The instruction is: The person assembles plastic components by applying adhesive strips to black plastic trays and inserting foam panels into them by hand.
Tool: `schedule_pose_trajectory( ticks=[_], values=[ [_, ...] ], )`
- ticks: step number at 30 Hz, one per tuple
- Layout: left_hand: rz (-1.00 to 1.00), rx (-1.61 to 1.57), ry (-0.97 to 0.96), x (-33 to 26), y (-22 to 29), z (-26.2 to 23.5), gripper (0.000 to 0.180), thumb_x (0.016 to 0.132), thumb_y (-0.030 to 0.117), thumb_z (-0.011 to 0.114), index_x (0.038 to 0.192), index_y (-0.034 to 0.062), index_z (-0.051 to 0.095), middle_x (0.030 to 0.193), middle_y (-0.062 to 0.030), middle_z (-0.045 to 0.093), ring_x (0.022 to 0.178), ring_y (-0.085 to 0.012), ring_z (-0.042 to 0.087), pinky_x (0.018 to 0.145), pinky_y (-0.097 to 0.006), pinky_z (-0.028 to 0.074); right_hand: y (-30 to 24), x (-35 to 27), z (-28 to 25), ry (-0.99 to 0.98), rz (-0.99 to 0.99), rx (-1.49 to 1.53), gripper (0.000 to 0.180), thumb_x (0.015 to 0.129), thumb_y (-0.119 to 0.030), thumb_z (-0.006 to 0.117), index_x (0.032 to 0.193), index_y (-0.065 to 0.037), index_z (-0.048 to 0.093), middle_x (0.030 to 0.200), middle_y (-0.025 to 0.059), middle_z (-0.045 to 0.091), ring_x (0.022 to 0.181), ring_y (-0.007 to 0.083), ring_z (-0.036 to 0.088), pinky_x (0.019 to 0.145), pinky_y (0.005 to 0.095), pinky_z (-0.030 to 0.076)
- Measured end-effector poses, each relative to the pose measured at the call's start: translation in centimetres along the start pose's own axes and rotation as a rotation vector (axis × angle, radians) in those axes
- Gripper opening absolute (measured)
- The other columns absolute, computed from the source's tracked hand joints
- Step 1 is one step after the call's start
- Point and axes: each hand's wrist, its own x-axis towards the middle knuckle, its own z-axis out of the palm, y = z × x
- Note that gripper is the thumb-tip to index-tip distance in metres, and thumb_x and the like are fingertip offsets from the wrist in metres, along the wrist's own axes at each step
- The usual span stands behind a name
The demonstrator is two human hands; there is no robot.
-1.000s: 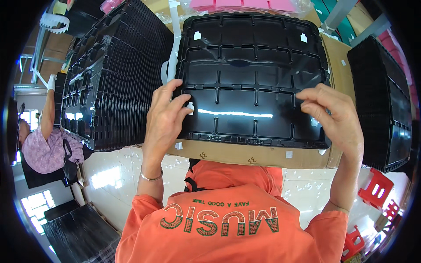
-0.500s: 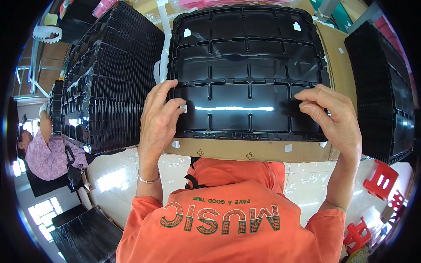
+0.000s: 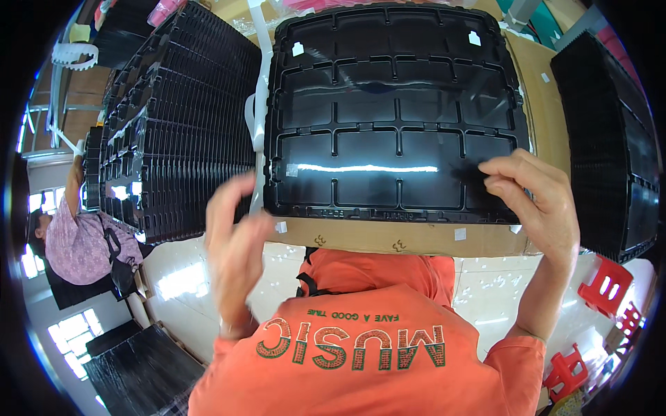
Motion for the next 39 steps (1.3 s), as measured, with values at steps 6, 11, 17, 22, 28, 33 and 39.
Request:
schedule_pose_trajectory(
  ticks=[6, 11, 17, 22, 28, 33, 39],
  values=[
    [-0.118, 0.012, -0.146, 1.6, -0.4, -1.6, 0.004, 0.078, 0.002, 0.065, 0.08, -0.0006, 0.063, 0.1, -0.0149, 0.065, 0.09, -0.0325, 0.063, 0.075, -0.04, 0.051, 2.8, 4.5, -2.9, 0.152, -0.002, -0.299, 0.014, 0.086, -0.006, 0.061, 0.097, 0.001, 0.065, 0.081, 0.0116, 0.058, 0.073, 0.0234, 0.059, 0.067, 0.0301, 0.045],
    [0.056, 0.014, 0.11, 14.4, -6.9, 6.2, 0.014, 0.085, 0.002, 0.057, 0.097, 0.0006, 0.064, 0.097, -0.0157, 0.065, 0.093, -0.036, 0.061, 0.08, -0.042, 0.048, 8.9, 14.1, -3.8, 0.24, -0.047, -0.565, 0.014, 0.085, -0.01, 0.06, 0.094, -0.004, 0.068, 0.092, 0.0152, 0.061, 0.093, 0.0334, 0.06, 0.082, 0.0395, 0.047],
    [0.025, 0.164, 0.008, 20.2, -11.0, 9.8, 0.023, 0.084, 0.004, 0.06, 0.105, 0.0055, 0.068, 0.101, -0.012, 0.066, 0.099, -0.0329, 0.061, 0.085, -0.043, 0.05, 11.6, 16.2, -2.8, 0.163, -0.009, -0.674, 0.019, 0.083, -0.003, 0.053, 0.093, -0.007, 0.069, 0.1, 0.0147, 0.061, 0.099, 0.0336, 0.058, 0.087, 0.0409, 0.047],
    [0.014, 0.179, -0.036, 19.9, -12.2, 10.5, 0.027, 0.081, 0.002, 0.061, 0.106, 0.0071, 0.069, 0.099, -0.011, 0.066, 0.097, -0.0316, 0.06, 0.085, -0.043, 0.05, 11.4, 16.3, -2.5, 0.132, 0.007, -0.656, 0.014, 0.082, -0.001, 0.051, 0.086, -0.006, 0.063, 0.095, 0.0141, 0.059, 0.096, 0.0334, 0.058, 0.084, 0.0419, 0.047],
    [-0.078, 0.265, -0.028, 19.5, -11.7, 10.1, 0.027, 0.083, 0.003, 0.056, 0.103, 0.0079, 0.072, 0.096, -0.0124, 0.065, 0.094, -0.0315, 0.059, 0.084, -0.041, 0.05, 10.9, 16.6, -2.6, 0.07, 0.063, -0.522, 0.013, 0.083, -0.002, 0.048, 0.087, -0.004, 0.06, 0.098, 0.0139, 0.06, 0.098, 0.0331, 0.059, 0.084, 0.0416, 0.046],
    [-0.107, 0.261, -0.001, 18.8, -11.1, 9.9, 0.023, 0.082, 0.003, 0.056, 0.096, 0.0064, 0.074, 0.097, -0.0127, 0.064, 0.096, -0.0316, 0.058, 0.086, -0.04, 0.049, 10.1, 16.5, -2.3, 0.062, 0.093, -0.617, 0.016, 0.084, -0.001, 0.048, 0.092, -0.002, 0.061, 0.103, 0.0155, 0.059, 0.103, 0.0341, 0.058, 0.087, 0.0413, 0.045],
    [-0.158, 0.237, -0.054, 19.1, -11.3, 9.2, 0.016, 0.08, 0.008, 0.063, 0.091, 0.005, 0.073, 0.096, -0.0121, 0.063, 0.096, -0.0314, 0.058, 0.087, -0.04, 0.048, 9.5, 17.6, -3.6, -0.087, 0.177, -0.496, 0.014, 0.08, 0.003, 0.053, 0.092, -0.001, 0.061, 0.098, 0.0153, 0.06, 0.095, 0.0335, 0.059, 0.082, 0.0389, 0.046]
  ],
)
